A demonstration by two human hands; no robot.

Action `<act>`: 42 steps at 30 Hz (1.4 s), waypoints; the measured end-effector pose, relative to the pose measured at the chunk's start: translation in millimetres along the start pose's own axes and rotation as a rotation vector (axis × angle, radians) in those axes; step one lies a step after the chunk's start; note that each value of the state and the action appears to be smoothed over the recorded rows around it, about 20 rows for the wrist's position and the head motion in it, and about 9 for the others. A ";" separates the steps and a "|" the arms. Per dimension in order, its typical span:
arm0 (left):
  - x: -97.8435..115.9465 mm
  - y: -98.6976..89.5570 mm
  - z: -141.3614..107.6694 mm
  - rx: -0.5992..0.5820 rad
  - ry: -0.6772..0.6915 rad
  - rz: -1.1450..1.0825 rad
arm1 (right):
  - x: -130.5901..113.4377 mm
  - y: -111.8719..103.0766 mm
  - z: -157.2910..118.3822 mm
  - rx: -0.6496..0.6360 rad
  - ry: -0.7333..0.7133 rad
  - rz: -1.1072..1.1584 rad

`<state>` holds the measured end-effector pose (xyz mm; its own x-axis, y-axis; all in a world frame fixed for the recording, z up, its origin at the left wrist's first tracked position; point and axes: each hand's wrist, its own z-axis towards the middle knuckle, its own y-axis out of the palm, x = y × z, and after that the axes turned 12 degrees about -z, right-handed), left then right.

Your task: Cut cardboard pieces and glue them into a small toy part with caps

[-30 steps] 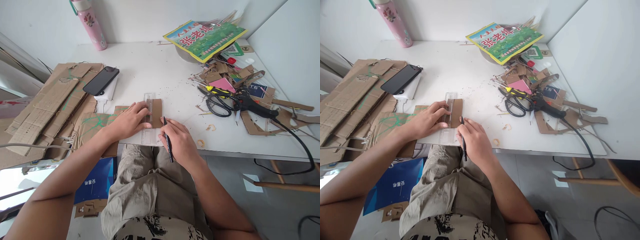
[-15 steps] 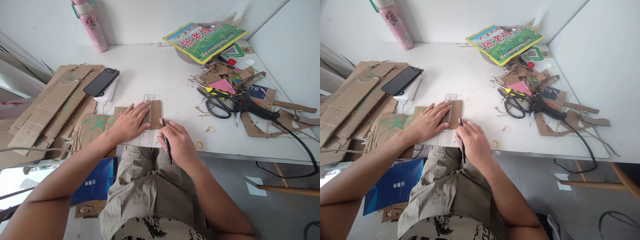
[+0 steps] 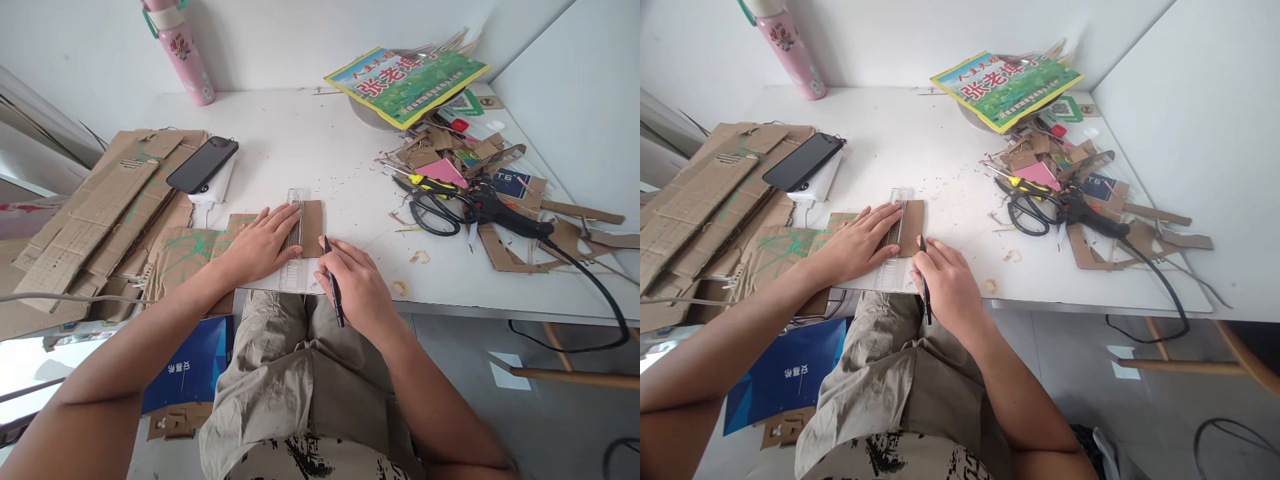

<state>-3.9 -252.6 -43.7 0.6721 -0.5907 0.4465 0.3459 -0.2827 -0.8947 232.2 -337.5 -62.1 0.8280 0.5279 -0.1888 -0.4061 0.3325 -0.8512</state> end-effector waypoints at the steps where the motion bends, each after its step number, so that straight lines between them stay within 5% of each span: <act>1: 0.1 0.1 0.2 0.000 -0.001 -0.001 | 0.0 0.0 0.2 -0.007 0.003 -0.004; 18: -0.7 5.6 3.0 0.016 0.019 0.044 | 1.4 2.2 0.2 0.021 -0.014 -0.024; 28: 1.7 6.9 4.2 0.017 0.015 0.049 | 8.5 -4.6 2.5 -0.042 0.032 0.179; 34: 6.0 3.0 6.3 0.003 -0.004 0.053 | 41.2 -11.9 39.4 -0.113 0.253 0.567; 42: 0.3 8.7 7.9 0.037 0.016 0.028 | 65.4 9.0 105.4 -0.172 0.442 0.863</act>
<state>4.5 -249.2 -51.2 0.6711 -0.6102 0.4211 0.3514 -0.2383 -0.9054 241.9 -217.6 -30.5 0.3578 0.1848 -0.9154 -0.9066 -0.1663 -0.3879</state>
